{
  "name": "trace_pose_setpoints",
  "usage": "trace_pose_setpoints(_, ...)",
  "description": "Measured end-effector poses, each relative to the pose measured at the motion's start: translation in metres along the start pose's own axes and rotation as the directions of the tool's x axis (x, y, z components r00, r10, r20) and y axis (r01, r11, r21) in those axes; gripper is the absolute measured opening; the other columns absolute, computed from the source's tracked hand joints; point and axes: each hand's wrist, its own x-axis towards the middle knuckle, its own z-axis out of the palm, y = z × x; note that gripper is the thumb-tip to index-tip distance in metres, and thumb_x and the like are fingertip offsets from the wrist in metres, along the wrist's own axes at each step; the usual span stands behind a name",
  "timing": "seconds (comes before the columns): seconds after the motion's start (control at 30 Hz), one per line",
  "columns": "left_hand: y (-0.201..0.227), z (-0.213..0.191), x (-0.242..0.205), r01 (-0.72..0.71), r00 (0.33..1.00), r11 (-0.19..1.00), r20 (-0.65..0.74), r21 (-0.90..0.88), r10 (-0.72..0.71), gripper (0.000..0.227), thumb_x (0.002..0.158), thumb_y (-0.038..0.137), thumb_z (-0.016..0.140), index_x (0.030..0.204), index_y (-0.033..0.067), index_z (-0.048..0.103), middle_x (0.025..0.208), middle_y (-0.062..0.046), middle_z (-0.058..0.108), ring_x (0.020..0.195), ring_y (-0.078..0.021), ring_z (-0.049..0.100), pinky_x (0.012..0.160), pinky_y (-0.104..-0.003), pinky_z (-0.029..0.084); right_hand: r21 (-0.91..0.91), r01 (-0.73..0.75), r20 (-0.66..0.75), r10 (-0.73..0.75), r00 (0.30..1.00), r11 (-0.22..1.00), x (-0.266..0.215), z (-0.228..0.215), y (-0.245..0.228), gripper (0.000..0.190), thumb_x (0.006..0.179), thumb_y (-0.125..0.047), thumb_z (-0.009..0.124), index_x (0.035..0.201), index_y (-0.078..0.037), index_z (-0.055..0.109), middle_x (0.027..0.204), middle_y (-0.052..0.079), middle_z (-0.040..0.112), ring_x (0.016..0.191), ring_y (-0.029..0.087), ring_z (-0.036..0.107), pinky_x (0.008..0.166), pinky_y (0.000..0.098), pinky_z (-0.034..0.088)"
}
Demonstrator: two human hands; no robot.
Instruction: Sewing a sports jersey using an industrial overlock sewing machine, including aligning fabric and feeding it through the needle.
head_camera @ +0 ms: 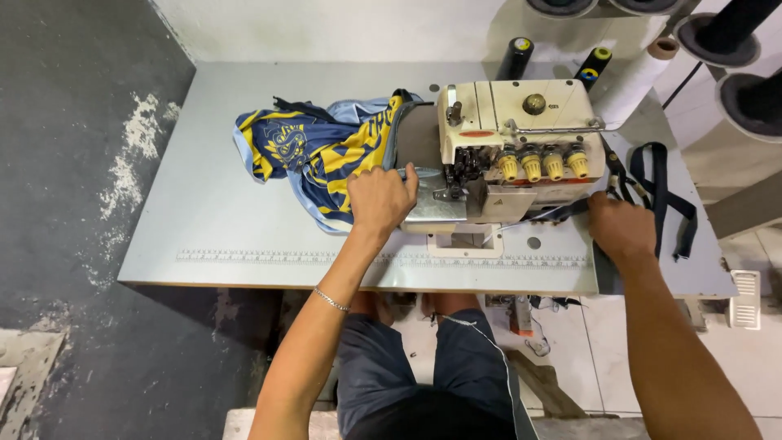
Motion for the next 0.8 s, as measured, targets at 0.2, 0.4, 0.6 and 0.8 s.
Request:
trace_pose_setpoints(0.2, -0.001, -0.001, 0.002, -0.029, 0.993, 0.998, -0.113, -0.06, 0.022, 0.062, 0.1, 0.045, 0.055, 0.05, 0.0102, 0.068, 0.051, -0.008, 0.06, 0.045, -0.0304, 0.059, 0.044, -0.043, 0.04, 0.14, 0.051, -0.774, 0.077, 0.629, 0.989, -0.069, 0.0, -0.023, 0.014, 0.115, -0.022, 0.073, 0.103, -0.017, 0.078, 0.074, 0.001, 0.07, 0.055, 0.022, 0.06, 0.044, 0.0331, 0.036)
trace_pose_setpoints(0.4, -0.002, 0.001, 0.001, -0.012, 0.994, 0.999, -0.107, -0.052, 0.006, 0.062, 0.099, 0.046, 0.054, 0.053, 0.0088, 0.071, 0.053, -0.01, 0.062, 0.047, -0.033, 0.061, 0.046, -0.045, 0.042, 0.401, -0.234, -0.062, 0.282, 0.958, 0.885, -0.237, -0.032, -0.077, 0.032, 0.099, -0.047, 0.054, 0.124, -0.034, 0.07, 0.092, -0.006, 0.079, 0.076, 0.02, 0.074, 0.059, 0.0408, 0.06)
trace_pose_setpoints(0.6, -0.002, 0.009, -0.004, -0.062, 0.988, 0.996, -0.146, -0.065, 0.052, 0.055, 0.092, 0.049, 0.051, 0.062, 0.0095, 0.074, 0.061, -0.015, 0.067, 0.059, -0.0376, 0.069, 0.057, -0.049, 0.05, 0.391, -0.559, 0.333, 0.454, 0.826, 0.731, -0.225, 0.005, 0.06, 0.053, 0.085, -0.037, 0.074, 0.133, -0.017, 0.067, 0.124, 0.003, 0.07, 0.115, 0.021, 0.063, 0.099, 0.0336, 0.053)
trace_pose_setpoints(0.8, -0.003, 0.005, 0.001, -0.014, 0.997, 0.999, -0.072, -0.046, 0.01, 0.064, 0.101, 0.045, 0.054, 0.05, 0.0093, 0.068, 0.054, -0.009, 0.061, 0.046, -0.0321, 0.06, 0.043, -0.044, 0.04, -0.516, -0.147, 0.585, 0.472, 0.66, 0.844, -0.144, 0.192, 0.205, 0.082, 0.07, -0.059, 0.07, 0.145, -0.034, 0.048, 0.143, -0.013, 0.052, 0.143, 0.009, 0.043, 0.11, 0.0203, 0.043)
